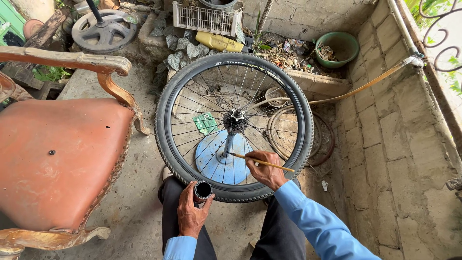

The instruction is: The person sits in front of a bicycle wheel mounted on a stand and uses a brush to apply a dark liquid from a small container onto the tire bead and rim area, working around the wheel and re-dipping the brush repeatedly.

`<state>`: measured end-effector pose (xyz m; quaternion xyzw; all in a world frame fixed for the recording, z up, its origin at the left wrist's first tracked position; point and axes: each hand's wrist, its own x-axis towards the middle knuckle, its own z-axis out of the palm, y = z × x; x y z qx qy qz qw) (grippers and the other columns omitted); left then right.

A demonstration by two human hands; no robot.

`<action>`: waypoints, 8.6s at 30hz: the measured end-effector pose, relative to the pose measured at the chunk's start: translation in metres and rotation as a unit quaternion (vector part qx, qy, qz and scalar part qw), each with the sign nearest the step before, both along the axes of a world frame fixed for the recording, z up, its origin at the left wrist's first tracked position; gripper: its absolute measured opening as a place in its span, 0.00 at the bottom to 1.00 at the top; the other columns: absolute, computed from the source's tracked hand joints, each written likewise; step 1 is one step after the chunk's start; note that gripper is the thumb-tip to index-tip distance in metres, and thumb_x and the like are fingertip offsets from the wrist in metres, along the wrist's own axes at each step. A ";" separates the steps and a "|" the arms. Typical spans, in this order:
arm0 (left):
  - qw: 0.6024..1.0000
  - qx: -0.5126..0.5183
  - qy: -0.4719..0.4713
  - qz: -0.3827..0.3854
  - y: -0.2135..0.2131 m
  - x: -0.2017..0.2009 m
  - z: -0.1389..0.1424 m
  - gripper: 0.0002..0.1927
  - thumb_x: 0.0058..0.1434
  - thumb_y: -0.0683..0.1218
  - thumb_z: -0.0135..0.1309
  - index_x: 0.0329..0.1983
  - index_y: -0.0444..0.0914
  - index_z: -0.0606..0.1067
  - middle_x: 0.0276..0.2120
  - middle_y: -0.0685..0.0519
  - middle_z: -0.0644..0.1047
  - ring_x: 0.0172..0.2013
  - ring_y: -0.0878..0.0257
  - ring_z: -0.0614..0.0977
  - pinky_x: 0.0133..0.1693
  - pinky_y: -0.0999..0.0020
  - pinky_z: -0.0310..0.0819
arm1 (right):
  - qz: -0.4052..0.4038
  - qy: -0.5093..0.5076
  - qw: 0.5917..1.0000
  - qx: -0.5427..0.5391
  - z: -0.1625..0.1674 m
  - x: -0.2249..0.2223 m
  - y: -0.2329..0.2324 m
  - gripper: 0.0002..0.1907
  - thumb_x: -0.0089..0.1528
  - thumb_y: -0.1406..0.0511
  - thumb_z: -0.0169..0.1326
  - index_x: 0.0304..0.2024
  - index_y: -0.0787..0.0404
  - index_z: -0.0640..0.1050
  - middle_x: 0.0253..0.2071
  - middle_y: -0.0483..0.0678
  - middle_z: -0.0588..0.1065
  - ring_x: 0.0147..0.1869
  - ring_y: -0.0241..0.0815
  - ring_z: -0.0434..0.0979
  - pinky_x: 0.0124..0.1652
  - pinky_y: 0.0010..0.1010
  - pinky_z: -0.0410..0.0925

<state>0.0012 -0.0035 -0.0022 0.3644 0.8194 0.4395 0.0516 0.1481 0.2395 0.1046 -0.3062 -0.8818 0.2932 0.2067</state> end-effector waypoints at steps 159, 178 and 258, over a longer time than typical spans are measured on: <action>1.000 0.017 0.009 0.003 0.001 0.000 0.007 0.36 0.50 0.53 0.70 0.59 0.33 0.72 0.56 0.41 0.76 0.57 0.47 0.78 0.59 0.56 0.76 | -0.064 -0.006 0.998 0.009 -0.003 -0.031 0.010 0.12 0.64 0.64 0.54 0.43 0.62 0.85 0.31 0.52 0.83 0.23 0.43 0.80 0.24 0.32 0.75; 1.000 0.020 0.008 0.000 0.000 0.001 0.006 0.36 0.50 0.53 0.70 0.59 0.33 0.72 0.57 0.41 0.76 0.58 0.47 0.78 0.59 0.56 0.75 | -0.065 0.075 0.994 0.034 -0.001 -0.028 0.009 0.11 0.62 0.65 0.57 0.43 0.64 0.84 0.32 0.54 0.83 0.29 0.44 0.84 0.30 0.32 0.77; 1.000 0.002 0.003 0.004 0.003 0.000 0.003 0.38 0.52 0.56 0.69 0.61 0.34 0.71 0.58 0.42 0.76 0.59 0.47 0.78 0.60 0.56 0.75 | -0.011 0.031 0.998 -0.056 -0.014 -0.007 -0.058 0.10 0.61 0.67 0.54 0.41 0.63 0.84 0.30 0.52 0.84 0.23 0.38 0.82 0.22 0.27 0.77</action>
